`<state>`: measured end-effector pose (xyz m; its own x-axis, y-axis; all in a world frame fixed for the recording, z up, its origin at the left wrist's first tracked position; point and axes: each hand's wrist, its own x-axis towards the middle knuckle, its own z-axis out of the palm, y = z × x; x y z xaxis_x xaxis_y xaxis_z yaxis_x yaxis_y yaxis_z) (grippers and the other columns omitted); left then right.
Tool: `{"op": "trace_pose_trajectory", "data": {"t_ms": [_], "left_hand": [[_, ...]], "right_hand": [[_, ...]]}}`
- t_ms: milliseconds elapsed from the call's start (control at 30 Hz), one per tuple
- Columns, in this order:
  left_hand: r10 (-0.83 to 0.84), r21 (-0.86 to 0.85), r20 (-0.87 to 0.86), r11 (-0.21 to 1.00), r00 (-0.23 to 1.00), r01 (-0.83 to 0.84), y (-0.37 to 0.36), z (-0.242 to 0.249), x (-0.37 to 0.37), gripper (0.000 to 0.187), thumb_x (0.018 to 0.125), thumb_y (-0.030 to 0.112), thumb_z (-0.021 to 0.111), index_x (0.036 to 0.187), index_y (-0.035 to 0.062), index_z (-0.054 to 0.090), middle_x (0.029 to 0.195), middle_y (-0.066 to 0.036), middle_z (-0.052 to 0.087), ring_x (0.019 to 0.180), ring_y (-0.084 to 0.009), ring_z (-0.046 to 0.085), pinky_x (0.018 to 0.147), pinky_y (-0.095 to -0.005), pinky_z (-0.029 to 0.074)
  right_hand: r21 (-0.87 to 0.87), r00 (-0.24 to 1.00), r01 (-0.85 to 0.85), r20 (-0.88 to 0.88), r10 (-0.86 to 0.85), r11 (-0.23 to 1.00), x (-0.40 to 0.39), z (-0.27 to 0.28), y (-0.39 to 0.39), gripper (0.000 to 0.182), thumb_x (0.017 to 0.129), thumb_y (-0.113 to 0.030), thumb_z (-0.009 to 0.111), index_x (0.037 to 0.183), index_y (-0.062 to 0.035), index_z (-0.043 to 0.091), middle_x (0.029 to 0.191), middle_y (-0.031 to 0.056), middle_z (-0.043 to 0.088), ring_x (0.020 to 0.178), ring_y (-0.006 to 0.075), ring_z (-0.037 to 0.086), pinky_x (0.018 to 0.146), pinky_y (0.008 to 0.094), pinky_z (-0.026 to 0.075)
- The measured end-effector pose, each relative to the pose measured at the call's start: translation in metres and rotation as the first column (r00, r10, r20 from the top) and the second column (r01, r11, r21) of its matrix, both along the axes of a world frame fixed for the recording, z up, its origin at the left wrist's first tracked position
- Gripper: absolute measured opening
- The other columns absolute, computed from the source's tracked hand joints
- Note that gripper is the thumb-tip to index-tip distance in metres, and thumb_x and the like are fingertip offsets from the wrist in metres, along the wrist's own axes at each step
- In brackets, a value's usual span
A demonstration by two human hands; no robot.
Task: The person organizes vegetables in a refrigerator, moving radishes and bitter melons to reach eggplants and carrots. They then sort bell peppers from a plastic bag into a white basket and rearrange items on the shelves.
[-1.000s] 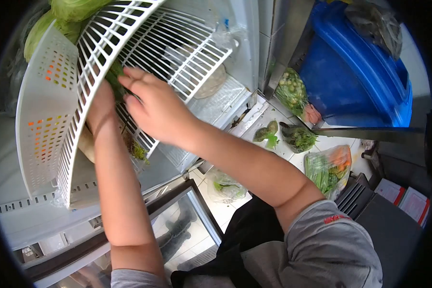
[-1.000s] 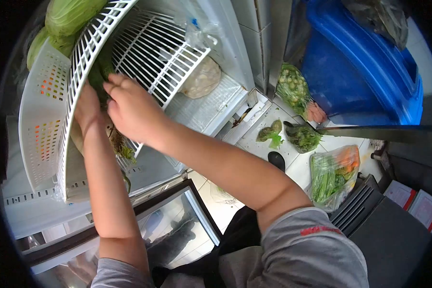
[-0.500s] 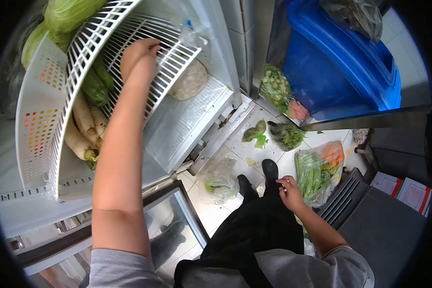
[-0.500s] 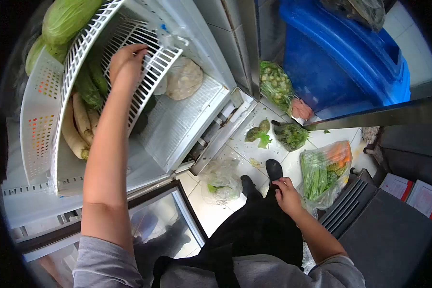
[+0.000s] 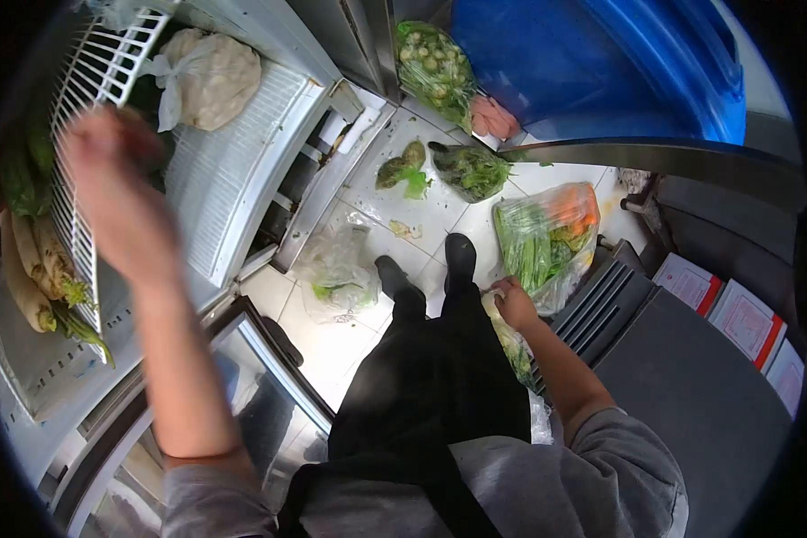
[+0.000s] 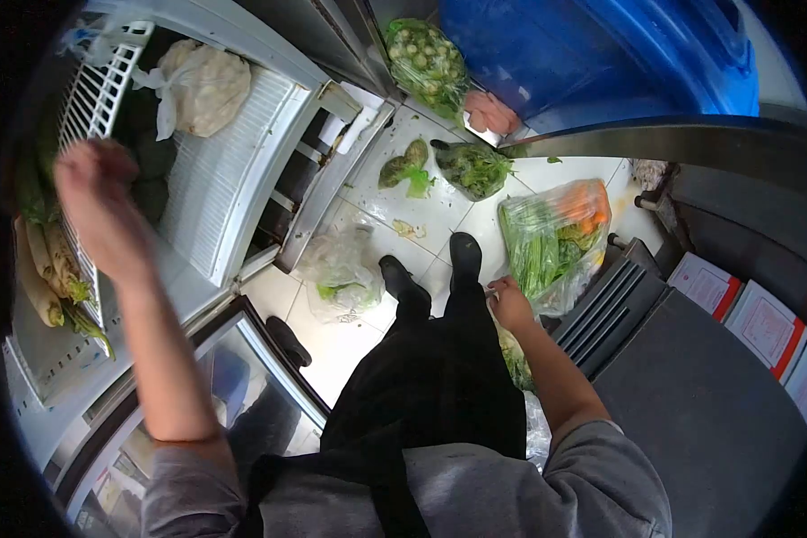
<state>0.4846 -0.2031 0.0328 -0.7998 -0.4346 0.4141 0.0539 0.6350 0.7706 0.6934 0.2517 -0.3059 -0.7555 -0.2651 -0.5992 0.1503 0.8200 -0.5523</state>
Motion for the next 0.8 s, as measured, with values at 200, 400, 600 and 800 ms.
{"op": "trace_pose_trajectory", "data": {"t_ms": [200,400,600,800], "left_hand": [[-0.415,0.341,0.814,0.908,0.406,0.244,0.128,-0.210,0.128,0.014,0.093,0.010,0.057,0.108,0.0076,0.057,0.090,-0.024,0.065,0.085,-0.0435,0.064,0.071,-0.0473,0.051],[-0.308,0.159,0.915,0.870,0.261,0.467,0.139,-0.302,0.205,0.098,0.079,0.008,0.071,0.157,0.0255,0.013,0.150,-0.030,0.032,0.117,-0.0472,0.055,0.096,-0.0489,0.049],[-0.344,0.306,0.934,0.910,0.100,0.279,0.116,-0.321,0.249,0.086,0.087,0.019,0.068,0.156,0.0262,0.016,0.115,-0.016,0.068,0.100,-0.0349,0.066,0.088,-0.0446,0.053],[-0.398,0.380,0.901,0.916,0.174,0.131,0.122,-0.336,0.297,0.071,0.089,0.021,0.065,0.150,0.0102,0.032,0.132,-0.021,0.056,0.123,-0.0354,0.054,0.104,-0.0440,0.043]], "right_hand": [[0.105,0.929,-0.203,-0.294,0.225,0.974,-0.095,-0.068,-0.014,0.031,0.081,-0.009,0.064,0.112,-0.0052,0.065,0.109,0.0170,0.060,0.101,0.0372,0.061,0.087,0.0457,0.052],[0.284,0.850,-0.184,-0.434,0.297,0.941,-0.227,-0.175,-0.069,0.033,0.089,-0.011,0.049,0.120,-0.0025,0.059,0.123,0.0173,0.060,0.109,0.0353,0.061,0.093,0.0441,0.050],[0.571,0.954,-0.298,0.146,0.263,0.765,-0.262,-0.201,-0.073,0.045,0.101,-0.020,0.034,0.142,-0.0043,0.044,0.128,0.0199,0.062,0.117,0.0351,0.061,0.101,0.0456,0.045],[0.082,0.938,-0.336,-0.060,0.341,0.938,-0.192,-0.230,-0.060,0.043,0.091,-0.002,0.043,0.133,0.0049,0.044,0.109,0.0338,0.062,0.104,0.0456,0.061,0.086,0.0507,0.049]]}}
